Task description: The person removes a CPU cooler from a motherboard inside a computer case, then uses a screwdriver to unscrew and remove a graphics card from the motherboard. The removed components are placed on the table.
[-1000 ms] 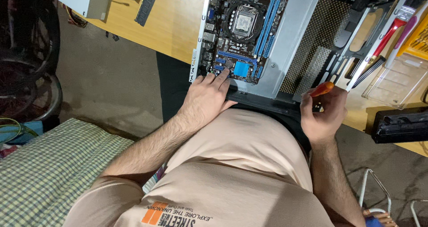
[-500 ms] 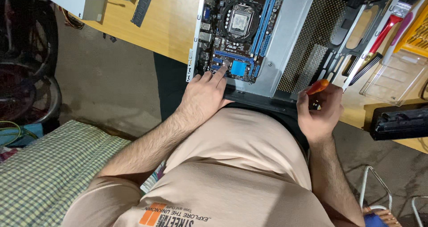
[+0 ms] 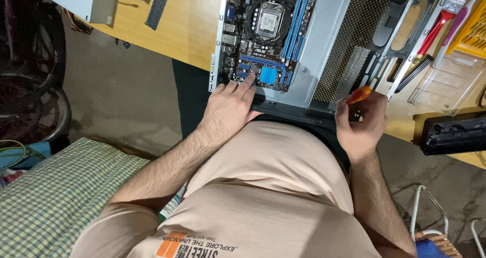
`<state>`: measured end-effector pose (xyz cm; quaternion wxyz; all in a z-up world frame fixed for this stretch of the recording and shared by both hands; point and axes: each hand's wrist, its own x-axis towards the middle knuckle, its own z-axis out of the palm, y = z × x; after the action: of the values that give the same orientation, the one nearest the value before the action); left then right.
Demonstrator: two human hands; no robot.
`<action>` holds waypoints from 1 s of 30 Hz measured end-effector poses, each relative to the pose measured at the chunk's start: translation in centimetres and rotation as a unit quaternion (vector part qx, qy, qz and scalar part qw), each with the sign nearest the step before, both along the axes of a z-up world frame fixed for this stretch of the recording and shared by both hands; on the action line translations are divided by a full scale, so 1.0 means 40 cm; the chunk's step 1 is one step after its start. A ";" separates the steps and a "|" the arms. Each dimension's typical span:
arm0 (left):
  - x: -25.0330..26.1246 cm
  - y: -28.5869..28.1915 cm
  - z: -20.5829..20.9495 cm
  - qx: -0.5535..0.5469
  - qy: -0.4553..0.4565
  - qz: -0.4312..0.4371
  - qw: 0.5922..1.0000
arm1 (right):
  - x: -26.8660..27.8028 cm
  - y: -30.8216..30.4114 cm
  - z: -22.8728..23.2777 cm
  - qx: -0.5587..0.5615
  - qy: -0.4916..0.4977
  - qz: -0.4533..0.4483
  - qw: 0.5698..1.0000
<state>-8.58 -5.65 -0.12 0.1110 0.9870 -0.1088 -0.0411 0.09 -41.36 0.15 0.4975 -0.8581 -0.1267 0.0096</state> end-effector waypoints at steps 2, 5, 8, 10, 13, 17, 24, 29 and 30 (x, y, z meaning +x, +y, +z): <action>0.000 0.000 0.005 -0.002 0.003 -0.001 1.000 | -0.003 -0.010 -0.008 0.001 0.001 0.000 1.000; 0.001 0.002 0.003 -0.004 0.005 -0.001 1.000 | -0.006 -0.018 -0.019 0.007 0.004 -0.002 1.000; -0.003 0.001 -0.005 -0.004 0.003 0.000 1.000 | -0.007 -0.018 -0.020 0.007 0.008 -0.006 1.000; -0.004 0.001 -0.006 -0.003 0.000 0.002 1.000 | -0.006 -0.017 -0.020 0.002 0.009 -0.009 1.000; -0.002 0.001 -0.001 -0.004 0.001 0.002 1.000 | -0.006 -0.018 -0.021 0.010 0.005 -0.007 1.000; 0.000 -0.001 0.003 -0.007 0.000 0.006 1.000 | -0.010 -0.033 -0.040 0.008 -0.001 -0.002 1.000; 0.007 -0.002 0.018 -0.009 0.005 0.008 1.000 | -0.010 -0.023 -0.028 0.018 -0.003 0.002 1.000; 0.012 -0.002 0.027 -0.008 0.009 0.007 1.000 | -0.013 -0.023 -0.028 0.020 0.005 0.000 1.000; 0.015 -0.002 0.030 -0.010 0.011 0.005 1.000 | -0.013 -0.019 -0.023 0.020 0.005 -0.003 1.000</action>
<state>-7.99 -5.73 1.06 0.1221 0.9858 -0.1032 -0.0503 -0.43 -42.10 -0.77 0.5154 -0.8482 -0.1218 0.0104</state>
